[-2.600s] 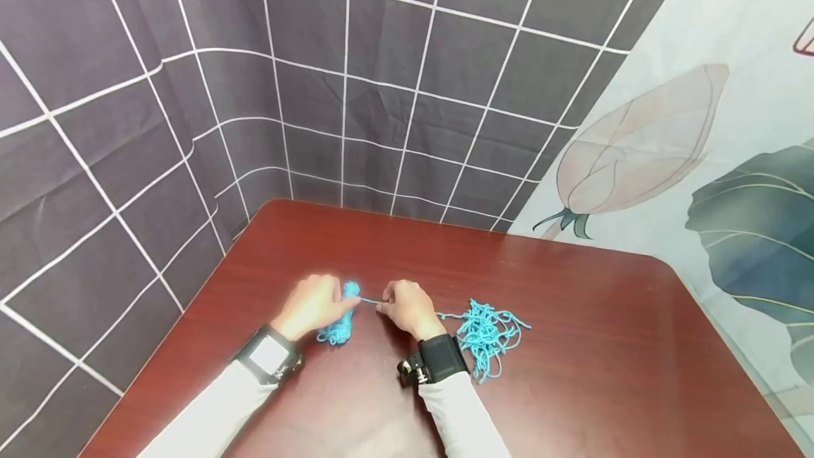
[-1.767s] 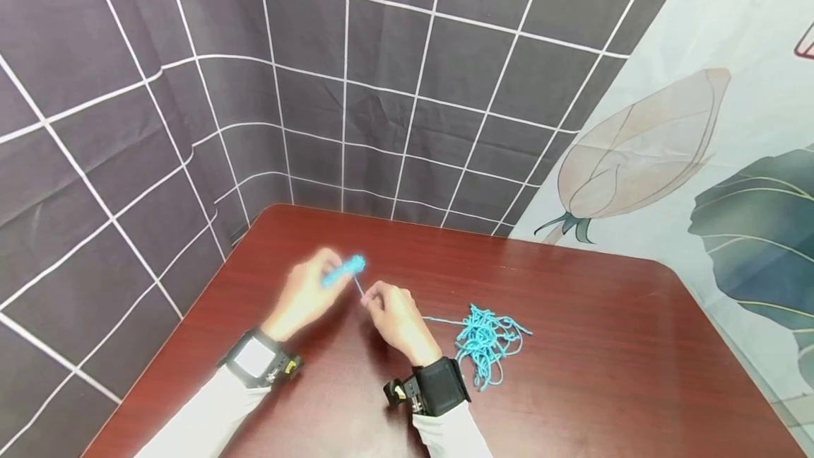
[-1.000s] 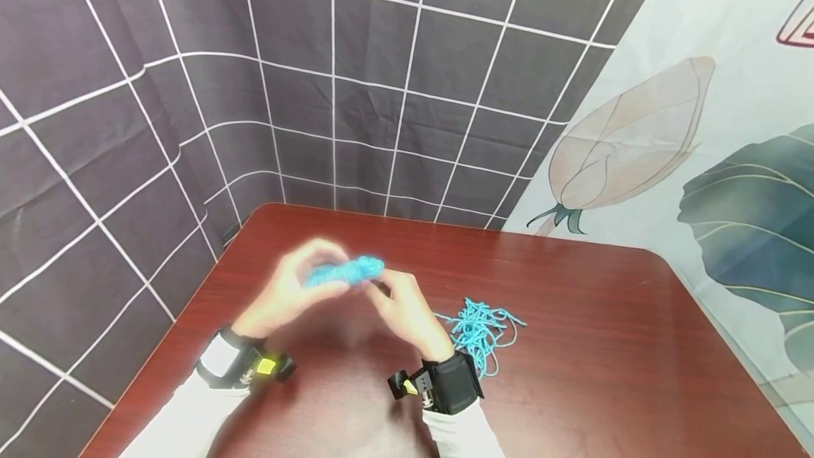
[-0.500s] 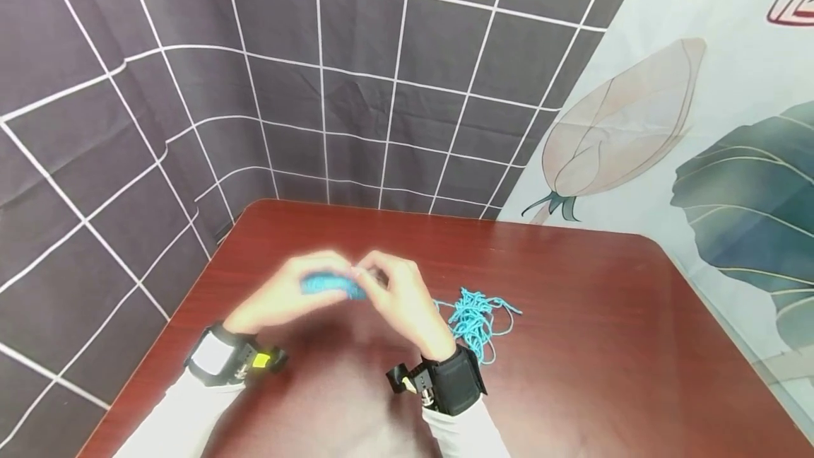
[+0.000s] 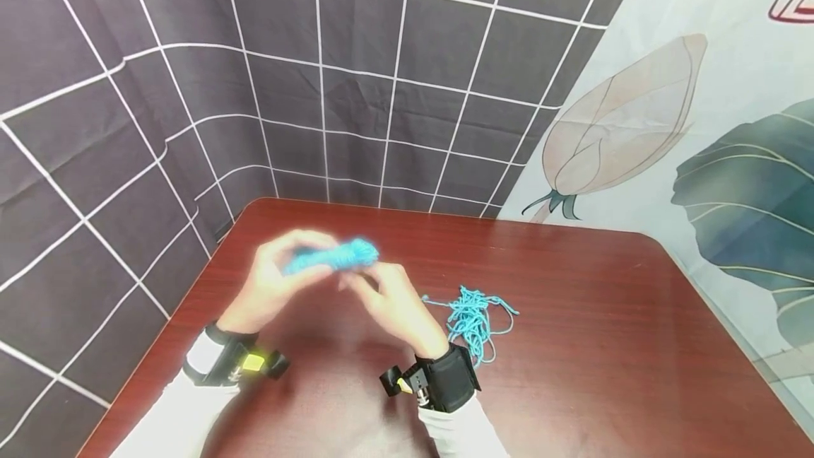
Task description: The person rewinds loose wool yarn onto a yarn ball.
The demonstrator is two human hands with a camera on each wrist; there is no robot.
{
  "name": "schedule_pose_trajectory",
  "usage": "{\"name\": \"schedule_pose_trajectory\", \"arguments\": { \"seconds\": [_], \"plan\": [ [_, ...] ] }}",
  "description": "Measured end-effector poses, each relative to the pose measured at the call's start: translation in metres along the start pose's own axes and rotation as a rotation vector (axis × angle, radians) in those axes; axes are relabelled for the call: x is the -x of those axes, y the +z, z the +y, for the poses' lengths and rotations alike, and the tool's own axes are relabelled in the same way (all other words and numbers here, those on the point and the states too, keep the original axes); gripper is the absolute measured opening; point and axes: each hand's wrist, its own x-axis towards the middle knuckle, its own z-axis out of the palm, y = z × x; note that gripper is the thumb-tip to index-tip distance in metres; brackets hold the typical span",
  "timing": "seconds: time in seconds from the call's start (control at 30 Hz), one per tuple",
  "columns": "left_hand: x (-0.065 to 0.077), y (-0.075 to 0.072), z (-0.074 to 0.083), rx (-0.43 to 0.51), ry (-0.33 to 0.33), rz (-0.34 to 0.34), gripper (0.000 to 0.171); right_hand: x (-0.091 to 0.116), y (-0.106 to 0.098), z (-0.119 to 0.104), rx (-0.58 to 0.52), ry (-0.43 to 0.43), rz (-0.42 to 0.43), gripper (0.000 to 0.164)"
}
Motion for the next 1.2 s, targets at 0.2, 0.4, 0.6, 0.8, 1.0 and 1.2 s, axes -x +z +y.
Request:
{"name": "schedule_pose_trajectory", "arguments": {
  "seconds": [0.2, 0.4, 0.6, 0.8, 1.0, 1.2],
  "plan": [
    [0.001, 0.003, -0.014, -0.346, 0.018, 0.073, 0.025, 0.001, 0.001, -0.002, 0.027, 0.013, -0.03, 0.015],
    [0.005, 0.0, -0.035, -0.396, 0.012, -0.161, 0.023, 0.002, -0.016, -0.017, 0.035, 0.023, 0.065, 0.012],
    [0.004, 0.003, -0.01, -0.241, 0.017, -0.37, 0.023, 0.005, -0.024, 0.0, 0.008, 0.066, 0.074, 0.016],
    [0.002, 0.004, 0.011, -0.15, 0.087, -0.408, 0.026, 0.005, -0.023, 0.008, -0.017, 0.05, 0.084, 0.013],
    [0.0, 0.002, 0.013, -0.044, 0.147, -0.259, 0.028, 0.002, -0.017, -0.004, -0.006, -0.025, 0.047, 0.005],
    [-0.001, 0.002, 0.013, -0.095, 0.1, -0.01, 0.028, 0.0, -0.011, -0.022, 0.032, -0.033, 0.015, 0.009]
  ]
}}
